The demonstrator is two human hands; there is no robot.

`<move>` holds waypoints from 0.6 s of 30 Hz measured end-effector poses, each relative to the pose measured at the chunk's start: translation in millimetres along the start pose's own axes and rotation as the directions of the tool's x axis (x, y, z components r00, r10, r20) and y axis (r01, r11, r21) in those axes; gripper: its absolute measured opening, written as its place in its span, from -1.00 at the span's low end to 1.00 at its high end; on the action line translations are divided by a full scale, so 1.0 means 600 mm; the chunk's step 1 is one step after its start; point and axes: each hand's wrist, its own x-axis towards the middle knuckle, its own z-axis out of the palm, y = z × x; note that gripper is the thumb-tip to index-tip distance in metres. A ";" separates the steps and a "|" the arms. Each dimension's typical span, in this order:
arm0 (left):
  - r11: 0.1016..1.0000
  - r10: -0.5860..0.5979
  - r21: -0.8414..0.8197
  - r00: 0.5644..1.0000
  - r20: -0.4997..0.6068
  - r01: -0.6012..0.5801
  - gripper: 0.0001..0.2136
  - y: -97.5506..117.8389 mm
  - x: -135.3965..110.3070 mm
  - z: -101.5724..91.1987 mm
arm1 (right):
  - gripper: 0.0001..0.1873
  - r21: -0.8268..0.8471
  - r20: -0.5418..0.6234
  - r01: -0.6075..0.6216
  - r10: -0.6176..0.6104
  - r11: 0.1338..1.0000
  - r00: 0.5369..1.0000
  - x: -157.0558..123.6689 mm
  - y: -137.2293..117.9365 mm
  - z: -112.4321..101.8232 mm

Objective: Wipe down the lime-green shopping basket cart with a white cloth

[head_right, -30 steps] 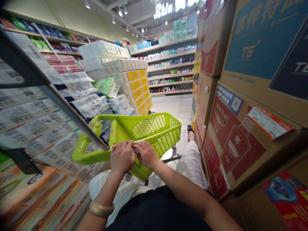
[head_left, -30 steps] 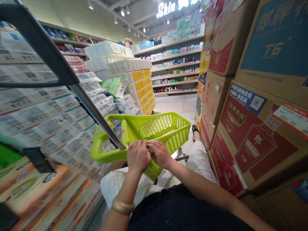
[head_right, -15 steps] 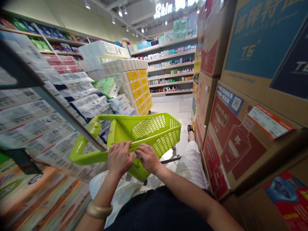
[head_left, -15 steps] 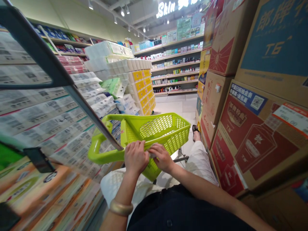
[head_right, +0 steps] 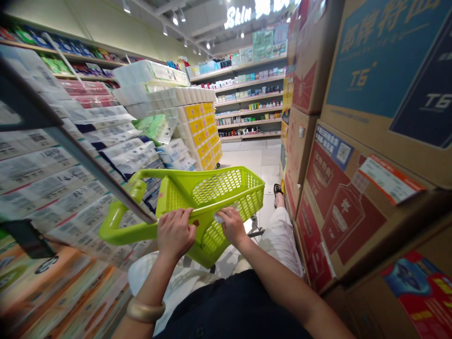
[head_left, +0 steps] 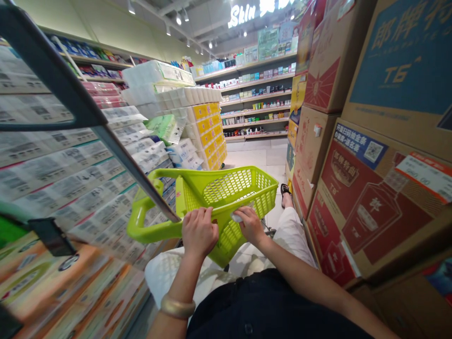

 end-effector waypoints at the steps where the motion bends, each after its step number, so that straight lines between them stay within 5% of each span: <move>1: 1.000 0.002 0.002 1.000 -0.001 -0.002 -0.63 0.000 0.000 0.001 | -0.56 0.015 0.071 0.062 -0.063 0.998 0.995 -0.003 -0.014 0.013; 4: 1.000 0.004 0.008 1.000 0.000 -0.004 -0.63 0.000 0.001 0.001 | -0.68 0.080 0.279 0.287 -0.298 0.955 0.913 -0.012 -0.047 0.045; 6: 1.000 0.007 0.008 1.000 0.004 -0.007 -0.63 0.000 0.000 0.000 | -0.72 0.112 0.307 0.345 -0.363 0.932 0.880 -0.014 -0.050 0.048; 8: 1.000 0.012 0.004 1.000 0.008 -0.012 -0.63 0.000 -0.002 -0.001 | -0.67 0.107 0.238 0.293 -0.311 0.950 0.920 -0.010 -0.037 0.033; 11: 1.000 0.010 -0.012 1.000 0.000 -0.010 -0.63 -0.002 -0.004 -0.002 | -0.59 0.062 0.025 0.072 -0.074 0.995 0.997 0.003 -0.012 -0.008; 14: 1.000 -0.005 -0.017 1.000 -0.017 0.005 -0.63 -0.005 -0.006 0.000 | -0.61 0.060 -0.167 -0.089 0.098 0.994 0.981 0.022 -0.013 -0.041; 16: 1.000 -0.005 -0.003 1.000 -0.022 0.005 -0.63 -0.006 -0.007 0.000 | -0.56 0.076 -0.177 -0.072 0.085 0.995 0.980 0.038 -0.036 -0.045; 18: 1.000 0.002 0.009 1.000 -0.023 -0.002 -0.64 -0.007 -0.007 0.000 | -0.45 0.089 -0.068 0.009 -0.003 0.996 0.998 0.054 -0.068 -0.036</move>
